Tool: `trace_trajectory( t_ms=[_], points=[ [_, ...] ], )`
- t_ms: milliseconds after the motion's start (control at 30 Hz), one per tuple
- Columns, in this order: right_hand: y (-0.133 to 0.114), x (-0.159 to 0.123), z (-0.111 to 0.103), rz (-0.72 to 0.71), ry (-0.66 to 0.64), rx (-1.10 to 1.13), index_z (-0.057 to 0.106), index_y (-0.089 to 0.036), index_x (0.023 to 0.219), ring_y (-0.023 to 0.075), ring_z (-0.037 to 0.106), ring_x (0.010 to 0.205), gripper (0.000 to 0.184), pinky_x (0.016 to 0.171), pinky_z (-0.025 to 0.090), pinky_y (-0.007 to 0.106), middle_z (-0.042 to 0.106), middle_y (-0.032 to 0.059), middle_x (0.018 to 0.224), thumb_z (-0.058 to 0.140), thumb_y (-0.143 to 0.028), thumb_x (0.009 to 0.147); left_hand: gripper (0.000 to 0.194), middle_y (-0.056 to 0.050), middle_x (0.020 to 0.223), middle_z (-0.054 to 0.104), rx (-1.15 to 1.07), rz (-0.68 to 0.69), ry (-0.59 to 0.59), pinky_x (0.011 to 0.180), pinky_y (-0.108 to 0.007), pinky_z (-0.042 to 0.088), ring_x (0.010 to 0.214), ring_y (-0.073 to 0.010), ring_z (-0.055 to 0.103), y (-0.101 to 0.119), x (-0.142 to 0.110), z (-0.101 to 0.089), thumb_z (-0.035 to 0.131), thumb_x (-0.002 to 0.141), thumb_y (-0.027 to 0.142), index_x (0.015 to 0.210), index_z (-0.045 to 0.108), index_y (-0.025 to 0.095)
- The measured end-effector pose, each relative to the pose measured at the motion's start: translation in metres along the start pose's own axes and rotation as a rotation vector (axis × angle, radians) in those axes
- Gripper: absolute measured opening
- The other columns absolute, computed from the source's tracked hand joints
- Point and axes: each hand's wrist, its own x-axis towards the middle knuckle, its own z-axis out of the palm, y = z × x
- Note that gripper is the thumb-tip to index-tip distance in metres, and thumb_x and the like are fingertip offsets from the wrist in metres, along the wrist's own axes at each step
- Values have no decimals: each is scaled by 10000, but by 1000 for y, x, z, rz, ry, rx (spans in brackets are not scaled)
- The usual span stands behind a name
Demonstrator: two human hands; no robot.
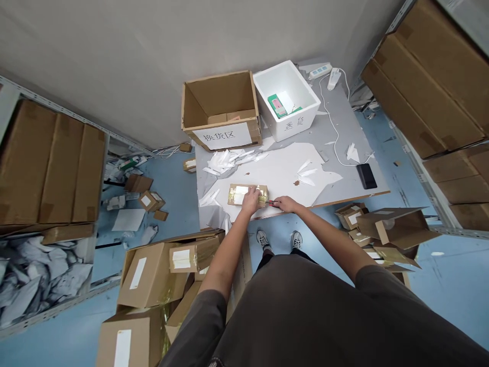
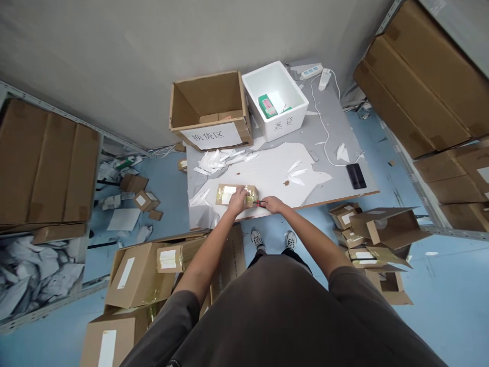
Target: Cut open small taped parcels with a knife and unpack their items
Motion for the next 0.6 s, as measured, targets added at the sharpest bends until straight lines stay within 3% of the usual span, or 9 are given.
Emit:
trace_trajectory(
  t_ms=[100, 200, 300, 367, 500, 600],
  points=[
    [4, -10, 13, 21, -65, 104, 731, -216, 1091, 138, 583, 510, 315, 606, 422, 248, 720, 4, 788, 459, -374, 1109, 779, -152, 1646, 464, -27, -10, -3, 1228, -515, 473, 1594, -408, 389, -3, 0, 2, 992, 621, 129, 1299, 625, 248],
    [11, -20, 17, 60, -29, 162, 698, -213, 1106, 130, 572, 482, 288, 571, 430, 241, 717, 4, 801, 442, -345, 1107, 863, -151, 1668, 470, -58, 1, -22, 1271, -506, 431, 1614, -398, 360, -10, 0, -2, 988, 655, 182, 1426, 605, 244],
    [23, -28, 9, 99, 91, 195, 679, -217, 1106, 135, 605, 522, 291, 583, 450, 227, 720, 2, 792, 445, -389, 1114, 618, -131, 1612, 556, -82, 38, -20, 1276, -454, 425, 1552, -310, 467, -21, 4, -14, 816, 874, 237, 1461, 624, 241],
    [30, -32, 2, 118, 171, 260, 666, -220, 1117, 143, 627, 549, 313, 594, 475, 226, 720, -2, 787, 433, -428, 1117, 543, -113, 1573, 602, -50, 44, -13, 1257, -447, 442, 1490, -287, 531, -27, 10, -23, 707, 932, 198, 1469, 645, 251],
    [32, -35, 4, 138, 253, 387, 643, -220, 1188, 162, 669, 599, 407, 599, 516, 242, 752, 20, 861, 320, -462, 1133, 643, -87, 1548, 630, 75, 55, -50, 1242, -521, 438, 1509, -364, 488, -31, 24, -34, 814, 810, 187, 1430, 687, 305],
    [25, -35, 19, 139, 260, 357, 639, -234, 1262, 175, 702, 670, 480, 654, 539, 260, 785, 36, 968, 222, -441, 1144, 649, -102, 1495, 648, 127, 94, -82, 1231, -508, 435, 1450, -359, 535, -27, 33, -33, 836, 789, 182, 1406, 676, 304]
  ],
)
